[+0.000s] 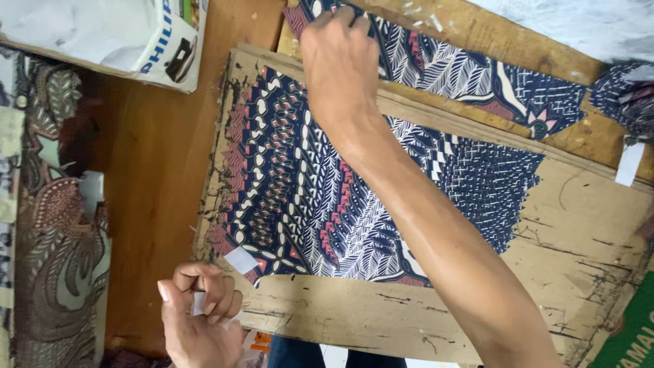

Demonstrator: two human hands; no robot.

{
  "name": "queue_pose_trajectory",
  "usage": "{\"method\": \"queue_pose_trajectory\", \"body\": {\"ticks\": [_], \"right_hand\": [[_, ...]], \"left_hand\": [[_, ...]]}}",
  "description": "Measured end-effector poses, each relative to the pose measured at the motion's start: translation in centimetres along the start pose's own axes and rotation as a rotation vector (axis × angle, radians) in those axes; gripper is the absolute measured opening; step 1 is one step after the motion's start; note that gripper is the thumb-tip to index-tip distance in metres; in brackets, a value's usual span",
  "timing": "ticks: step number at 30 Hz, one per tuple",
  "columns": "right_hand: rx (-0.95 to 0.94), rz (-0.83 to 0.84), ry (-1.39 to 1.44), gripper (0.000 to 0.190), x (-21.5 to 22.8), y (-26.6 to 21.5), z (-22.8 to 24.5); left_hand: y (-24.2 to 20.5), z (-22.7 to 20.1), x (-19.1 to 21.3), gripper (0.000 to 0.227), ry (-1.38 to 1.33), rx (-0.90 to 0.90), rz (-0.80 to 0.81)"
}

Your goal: The person repeatedly picks up small white tags and attaches them to the edge of a patterned fabric laid on a wooden work surface. The person handles the tags one at a time, folding and pressing them onto the fabric edge.

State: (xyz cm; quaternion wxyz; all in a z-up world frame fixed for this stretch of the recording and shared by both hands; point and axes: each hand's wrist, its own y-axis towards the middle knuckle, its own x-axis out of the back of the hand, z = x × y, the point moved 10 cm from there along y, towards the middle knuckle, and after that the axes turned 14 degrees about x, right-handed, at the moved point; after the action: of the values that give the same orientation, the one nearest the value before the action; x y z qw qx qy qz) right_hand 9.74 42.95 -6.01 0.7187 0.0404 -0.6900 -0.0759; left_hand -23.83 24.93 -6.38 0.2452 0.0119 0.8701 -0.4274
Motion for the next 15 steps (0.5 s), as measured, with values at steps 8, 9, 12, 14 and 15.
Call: {"method": "queue_pose_trajectory", "body": {"ticks": [8,9,12,14,15], "right_hand": [[-0.136,-0.109,0.601,0.007,2.4,-1.7,-5.7],[-0.111,-0.200,0.635,0.007,4.3,-2.4,-6.3],[-0.046,-0.404,0.775,0.008,9.7,-6.0,-6.5],[-0.018,-0.416,0.746,0.010,12.9,-9.3,-5.6],[-0.033,-0.429,0.673,0.012,14.4,-10.9,-5.0]], "left_hand": [[1.7,-2.6,-8.4,0.037,0.336,-0.228,-0.003],[2.0,-3.1,-10.3,0.031,0.431,-0.275,-0.023],[2.7,-3.8,-17.2,0.030,0.879,-0.433,-0.147],[3.5,-3.8,-23.6,0.051,1.075,-0.611,-0.017],[3.2,-3.5,-27.1,0.062,1.128,-0.718,0.101]]}}
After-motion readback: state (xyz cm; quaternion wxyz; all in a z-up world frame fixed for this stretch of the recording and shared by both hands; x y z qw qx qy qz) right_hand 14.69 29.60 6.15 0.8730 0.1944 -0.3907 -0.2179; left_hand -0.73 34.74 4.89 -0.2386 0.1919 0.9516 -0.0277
